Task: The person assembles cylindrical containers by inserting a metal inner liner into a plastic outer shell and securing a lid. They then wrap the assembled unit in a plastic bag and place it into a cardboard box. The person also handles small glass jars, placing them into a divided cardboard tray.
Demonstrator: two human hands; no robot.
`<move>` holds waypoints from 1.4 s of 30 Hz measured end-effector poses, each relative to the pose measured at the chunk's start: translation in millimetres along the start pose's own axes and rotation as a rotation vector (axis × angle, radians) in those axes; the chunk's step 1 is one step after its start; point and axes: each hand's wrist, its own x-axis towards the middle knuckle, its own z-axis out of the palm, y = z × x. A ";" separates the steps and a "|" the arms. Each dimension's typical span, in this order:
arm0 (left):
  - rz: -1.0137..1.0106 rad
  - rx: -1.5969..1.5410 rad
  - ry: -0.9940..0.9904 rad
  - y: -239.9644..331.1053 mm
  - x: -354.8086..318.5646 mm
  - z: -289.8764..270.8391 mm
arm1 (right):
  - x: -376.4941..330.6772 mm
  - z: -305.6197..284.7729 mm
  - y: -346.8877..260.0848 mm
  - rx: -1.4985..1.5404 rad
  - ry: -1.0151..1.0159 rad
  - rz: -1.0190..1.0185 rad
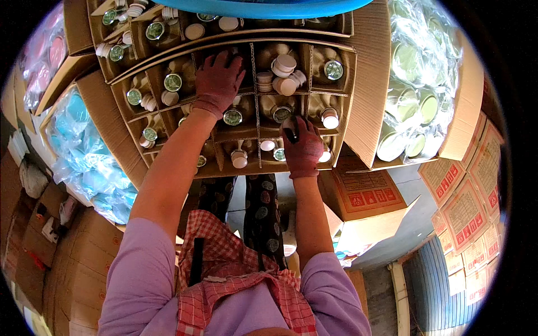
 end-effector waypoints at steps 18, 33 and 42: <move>-0.060 0.018 -0.522 11.1 34.3 -32.4 | 72.3 37.2 -24.7 -0.125 -0.174 -0.021; 0.049 -0.435 -0.412 55.0 67.9 -66.0 | 79.7 -14.2 -43.7 -0.025 -0.032 0.010; -0.043 -0.125 -0.481 29.7 -85.8 -56.5 | 87.8 -37.6 17.7 0.300 0.342 0.083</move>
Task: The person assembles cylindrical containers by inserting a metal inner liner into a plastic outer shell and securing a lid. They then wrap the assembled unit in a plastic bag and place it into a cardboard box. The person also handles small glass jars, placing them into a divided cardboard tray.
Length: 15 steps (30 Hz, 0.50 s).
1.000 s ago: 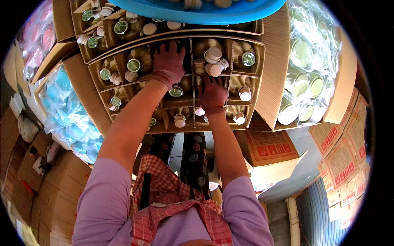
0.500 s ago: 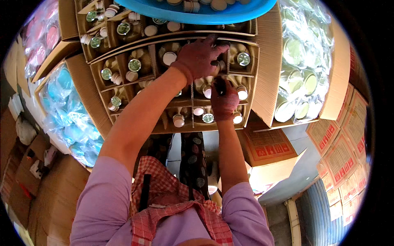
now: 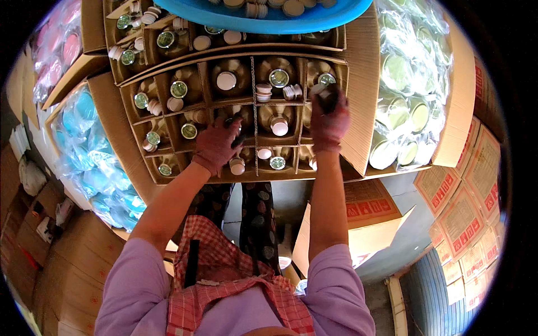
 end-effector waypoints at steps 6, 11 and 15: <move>-0.108 0.031 -0.063 5.2 15.0 13.8 | 46.2 10.7 22.0 -0.645 -0.167 -0.162; -0.173 0.023 -0.239 18.6 24.7 8.6 | 42.8 34.3 45.9 -0.573 -0.152 -0.217; -0.153 0.019 -0.249 15.7 32.6 12.9 | 53.6 28.5 33.9 -0.726 -0.326 -0.227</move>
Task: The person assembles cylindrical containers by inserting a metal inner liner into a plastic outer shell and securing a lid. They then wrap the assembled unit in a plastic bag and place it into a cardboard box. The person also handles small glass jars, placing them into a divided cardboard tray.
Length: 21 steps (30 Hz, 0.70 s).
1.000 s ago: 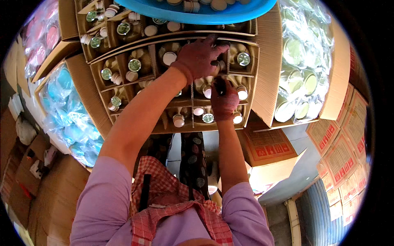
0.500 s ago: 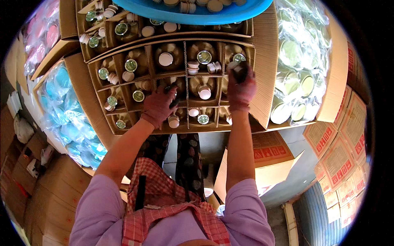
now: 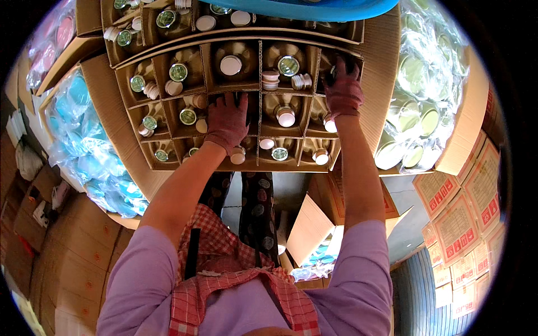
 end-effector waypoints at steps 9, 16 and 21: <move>-0.003 -0.066 -0.039 4.7 0.8 -51.5 | -3.0 -35.6 -3.1 -0.250 0.083 -0.274; 0.104 -0.288 0.073 37.2 45.3 -70.7 | 3.9 -44.2 -42.6 -0.215 0.162 -0.575; 0.092 -0.251 0.042 42.4 66.1 -65.8 | -2.9 -46.7 -48.0 -0.275 -0.078 -0.616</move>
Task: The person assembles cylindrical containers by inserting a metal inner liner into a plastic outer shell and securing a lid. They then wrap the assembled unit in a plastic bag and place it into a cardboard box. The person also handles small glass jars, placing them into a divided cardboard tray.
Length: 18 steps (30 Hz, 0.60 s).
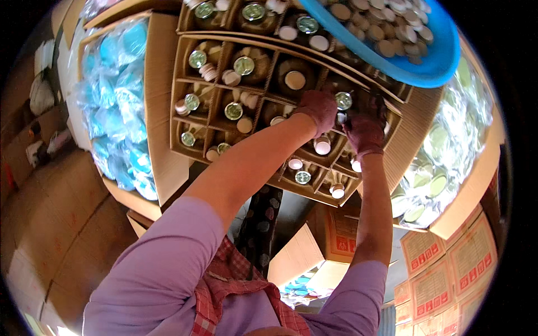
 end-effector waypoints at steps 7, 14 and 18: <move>0.063 -0.645 0.285 -19.3 -31.1 -0.5 | -3.5 2.7 -9.6 0.019 0.280 -0.054; -0.096 -0.818 0.310 -87.2 -146.0 26.0 | -17.8 -19.6 -27.3 0.166 0.131 0.227; -0.307 -0.755 0.338 -111.3 -215.6 60.3 | 7.1 4.1 -36.0 0.259 0.224 0.235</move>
